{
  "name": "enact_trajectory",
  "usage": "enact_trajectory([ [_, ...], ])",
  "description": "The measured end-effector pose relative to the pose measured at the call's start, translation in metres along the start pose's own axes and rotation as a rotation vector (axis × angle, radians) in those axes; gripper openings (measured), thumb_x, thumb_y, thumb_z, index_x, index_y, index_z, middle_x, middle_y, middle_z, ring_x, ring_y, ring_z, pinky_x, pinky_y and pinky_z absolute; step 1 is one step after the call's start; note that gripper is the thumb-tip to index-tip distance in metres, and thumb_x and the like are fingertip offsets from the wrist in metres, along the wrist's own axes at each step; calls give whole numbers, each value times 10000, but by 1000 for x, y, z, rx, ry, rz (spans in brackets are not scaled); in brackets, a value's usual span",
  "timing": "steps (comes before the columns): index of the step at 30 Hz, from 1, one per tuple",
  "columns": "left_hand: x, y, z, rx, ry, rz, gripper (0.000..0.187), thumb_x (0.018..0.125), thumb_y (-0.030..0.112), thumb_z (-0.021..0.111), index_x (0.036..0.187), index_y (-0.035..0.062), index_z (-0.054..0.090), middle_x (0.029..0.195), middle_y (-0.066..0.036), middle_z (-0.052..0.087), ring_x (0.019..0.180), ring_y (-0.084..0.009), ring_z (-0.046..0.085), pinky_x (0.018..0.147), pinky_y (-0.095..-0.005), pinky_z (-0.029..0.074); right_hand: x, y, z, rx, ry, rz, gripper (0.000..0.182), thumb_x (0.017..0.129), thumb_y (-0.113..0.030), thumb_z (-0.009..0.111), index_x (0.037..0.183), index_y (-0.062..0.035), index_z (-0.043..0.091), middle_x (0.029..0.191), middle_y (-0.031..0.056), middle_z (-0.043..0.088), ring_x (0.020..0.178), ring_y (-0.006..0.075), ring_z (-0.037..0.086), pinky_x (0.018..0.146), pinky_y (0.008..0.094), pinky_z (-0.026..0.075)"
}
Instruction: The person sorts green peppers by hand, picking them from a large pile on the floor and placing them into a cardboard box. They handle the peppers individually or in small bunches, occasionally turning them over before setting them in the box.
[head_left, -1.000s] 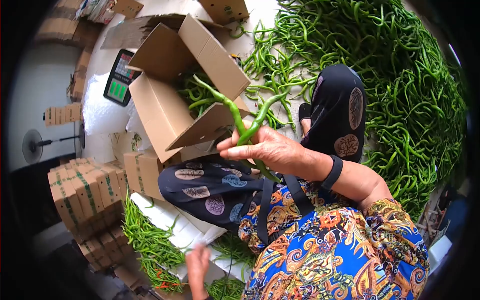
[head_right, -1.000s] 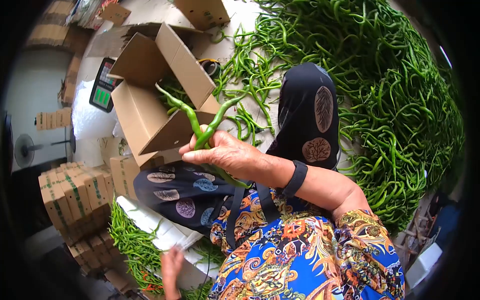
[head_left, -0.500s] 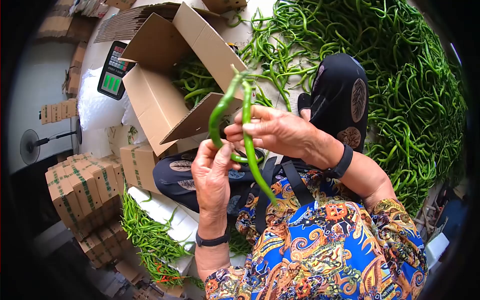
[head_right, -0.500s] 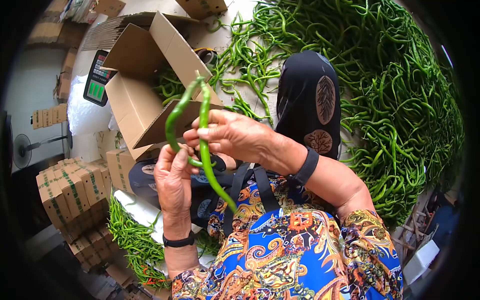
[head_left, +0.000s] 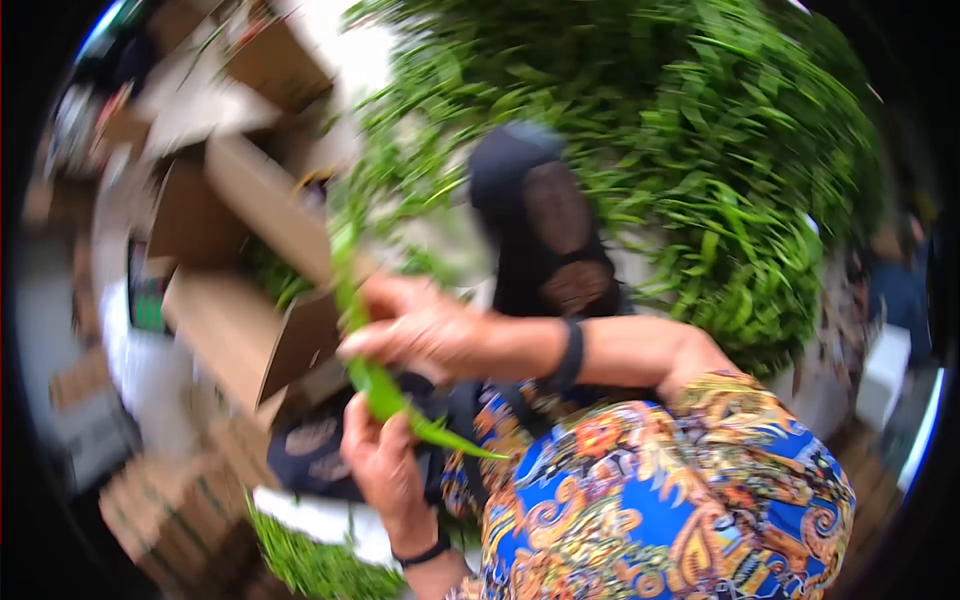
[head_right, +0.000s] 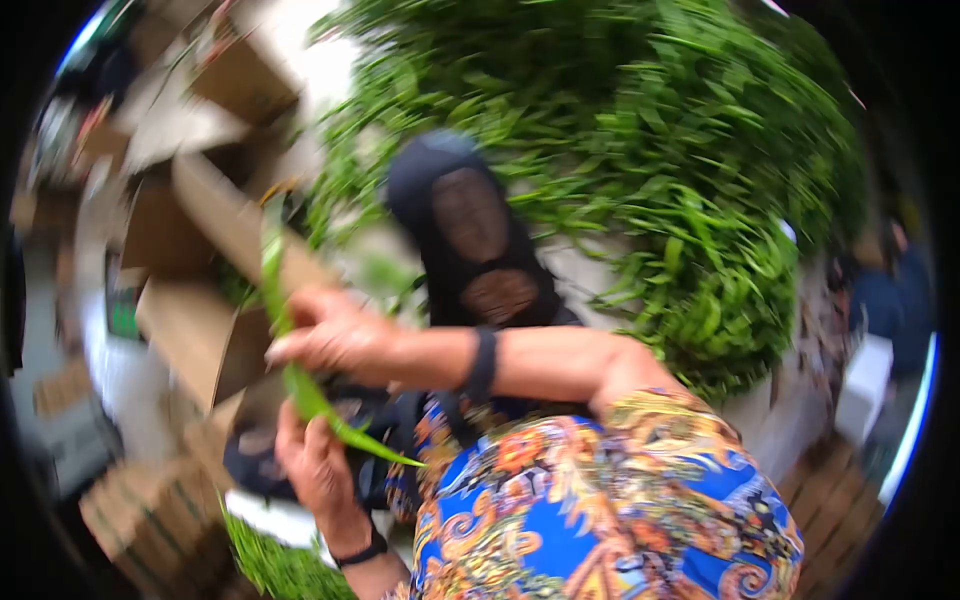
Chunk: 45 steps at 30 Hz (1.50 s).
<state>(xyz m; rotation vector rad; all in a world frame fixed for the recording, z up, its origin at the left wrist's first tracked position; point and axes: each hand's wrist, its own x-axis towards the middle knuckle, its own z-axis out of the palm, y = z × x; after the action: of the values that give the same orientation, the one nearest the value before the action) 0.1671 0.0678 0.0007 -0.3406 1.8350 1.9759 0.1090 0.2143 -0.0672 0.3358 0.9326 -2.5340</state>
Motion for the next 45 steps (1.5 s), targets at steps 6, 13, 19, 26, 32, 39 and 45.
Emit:
enact_trajectory([
  [6,8,26,-18,141,-36,17,296,907,75,594,1194,14,558,983,-35,611,808,-92,584,698,-193,475,-40,-36,14,-198,53,-407,388,814,-223,722,1063,-2,522,889,84,607,855,143,560,761,309,478],
  [13,100,111,-107,1038,113,722,262,915,99,604,1148,-19,622,1061,-213,634,835,-282,653,654,-366,546,-151,-77,-70,-521,353,-555,202,912,-153,624,1044,-2,605,933,63,660,886,111,612,803,283,496],
  [19,133,99,-71,863,130,567,300,926,169,593,1163,-14,613,1097,-189,639,932,-267,648,759,-339,535,-267,-39,-226,-606,1290,-487,176,811,-115,665,966,-37,640,846,47,650,755,110,605,687,275,504],
  [26,134,57,-33,651,-99,416,309,932,166,577,1188,-7,592,1101,-147,642,986,-238,632,838,-317,513,-387,13,-326,-1077,2052,-521,295,731,-22,666,1001,-67,557,950,125,561,886,300,571,794,394,482],
  [32,78,66,46,611,-78,227,287,945,219,589,1155,23,609,1071,-109,640,1013,-189,596,874,-283,471,-391,-60,-343,-1519,1788,-415,451,725,-120,701,1134,-18,540,1121,177,565,1057,366,522,946,434,414],
  [39,70,30,50,675,-315,167,262,950,195,585,1121,0,615,1020,-79,645,900,-160,614,782,-265,493,-335,-91,-394,-2005,1289,196,1028,537,-313,888,1365,17,376,1281,156,489,1228,331,421,1029,453,346],
  [45,68,-7,42,648,-218,96,216,927,118,594,1105,-2,616,941,-50,640,808,-96,608,711,-199,492,-314,-100,-425,-1872,1463,372,686,526,-194,863,1136,-78,572,1141,115,498,1114,306,462,932,421,370],
])
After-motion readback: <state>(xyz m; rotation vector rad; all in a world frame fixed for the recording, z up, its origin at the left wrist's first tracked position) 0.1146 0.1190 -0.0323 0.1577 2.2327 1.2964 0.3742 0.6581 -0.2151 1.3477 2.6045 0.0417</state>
